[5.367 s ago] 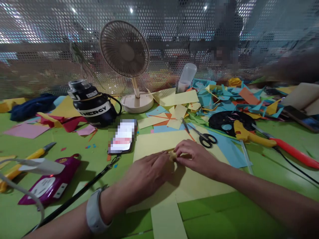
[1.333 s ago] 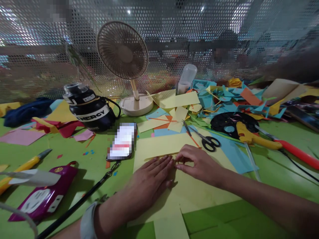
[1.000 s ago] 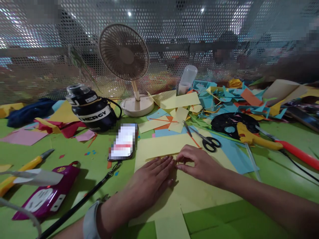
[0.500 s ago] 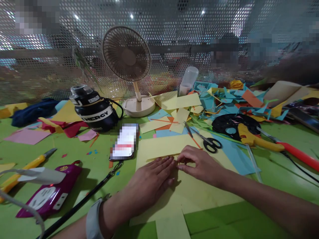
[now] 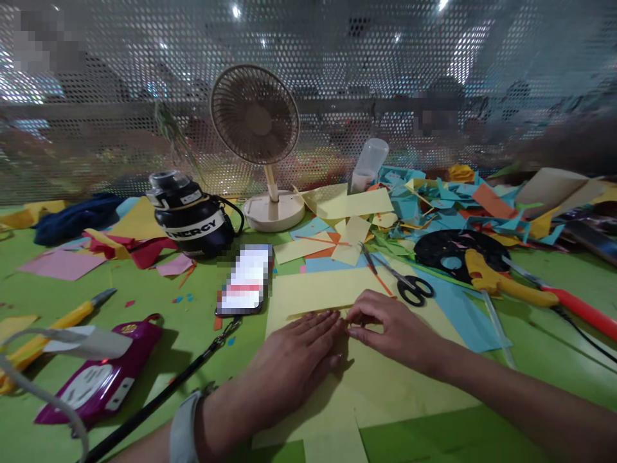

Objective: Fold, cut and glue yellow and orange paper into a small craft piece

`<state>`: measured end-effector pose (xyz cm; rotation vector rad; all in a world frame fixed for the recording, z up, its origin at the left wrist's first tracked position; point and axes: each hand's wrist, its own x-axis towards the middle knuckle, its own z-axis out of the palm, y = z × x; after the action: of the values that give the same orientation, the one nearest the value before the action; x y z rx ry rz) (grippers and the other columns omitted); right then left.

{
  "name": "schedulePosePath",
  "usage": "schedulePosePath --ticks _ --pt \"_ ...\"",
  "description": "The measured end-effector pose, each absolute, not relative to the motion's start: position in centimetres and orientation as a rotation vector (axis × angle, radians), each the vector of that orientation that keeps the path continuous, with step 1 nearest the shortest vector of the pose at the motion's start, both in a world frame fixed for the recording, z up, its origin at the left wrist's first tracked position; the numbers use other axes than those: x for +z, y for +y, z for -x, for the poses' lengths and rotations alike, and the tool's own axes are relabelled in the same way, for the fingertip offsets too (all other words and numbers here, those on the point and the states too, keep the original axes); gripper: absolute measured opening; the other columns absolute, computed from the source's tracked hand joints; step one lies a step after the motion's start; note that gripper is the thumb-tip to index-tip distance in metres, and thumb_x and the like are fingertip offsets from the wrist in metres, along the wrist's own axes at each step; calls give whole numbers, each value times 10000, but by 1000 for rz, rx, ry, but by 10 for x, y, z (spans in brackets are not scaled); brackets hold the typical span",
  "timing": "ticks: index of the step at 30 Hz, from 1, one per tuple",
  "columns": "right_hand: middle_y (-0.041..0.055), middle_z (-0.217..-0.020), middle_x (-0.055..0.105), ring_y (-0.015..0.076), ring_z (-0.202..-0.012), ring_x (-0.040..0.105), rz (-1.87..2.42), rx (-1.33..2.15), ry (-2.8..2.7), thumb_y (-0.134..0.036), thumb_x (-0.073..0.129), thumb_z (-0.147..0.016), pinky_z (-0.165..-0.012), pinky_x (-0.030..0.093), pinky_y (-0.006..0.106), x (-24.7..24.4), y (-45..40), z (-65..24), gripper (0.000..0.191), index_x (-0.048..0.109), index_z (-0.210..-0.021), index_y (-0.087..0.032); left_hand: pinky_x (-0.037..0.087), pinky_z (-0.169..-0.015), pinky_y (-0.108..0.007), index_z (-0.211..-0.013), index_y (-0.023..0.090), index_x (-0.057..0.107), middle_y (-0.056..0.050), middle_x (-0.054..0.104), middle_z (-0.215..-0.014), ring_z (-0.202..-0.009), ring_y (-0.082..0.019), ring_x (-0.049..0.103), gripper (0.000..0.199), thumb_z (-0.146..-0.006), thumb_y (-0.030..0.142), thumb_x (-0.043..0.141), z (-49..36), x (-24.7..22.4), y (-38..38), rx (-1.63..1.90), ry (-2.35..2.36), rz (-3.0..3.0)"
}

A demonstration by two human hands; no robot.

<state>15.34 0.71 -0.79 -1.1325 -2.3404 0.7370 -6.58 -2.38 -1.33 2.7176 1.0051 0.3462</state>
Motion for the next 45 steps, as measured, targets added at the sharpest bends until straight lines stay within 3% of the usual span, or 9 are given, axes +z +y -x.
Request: schedulePosePath --ticks 29,39,45 --pt "49 -904 616 169 -852 592 1081 672 -2406 -231 591 -870 -760 473 295 -7 8 -159 88 642 -923 -183 382 -1087 -366 -1357 141 447 -86 481 -1413 -1293 -182 457 408 -972 258 379 64 -8 -23 312 1013 -2726" --pt "64 -914 619 195 -889 586 1141 570 -2499 -198 600 -849 -796 449 317 0 10 -167 92 658 -915 -172 430 -1052 -371 -1329 47 472 -155 496 -1378 -1263 -229 487 417 -941 147 353 56 -13 -31 290 1031 -2882" --pt "69 -946 609 195 -905 570 1109 598 -2526 -257 640 -833 -797 444 316 1 10 -167 176 664 -982 -168 504 -978 -384 -1215 53 566 -160 619 -1255 -1147 -246 598 345 -913 127 417 53 -12 -25 356 1007 -2968"
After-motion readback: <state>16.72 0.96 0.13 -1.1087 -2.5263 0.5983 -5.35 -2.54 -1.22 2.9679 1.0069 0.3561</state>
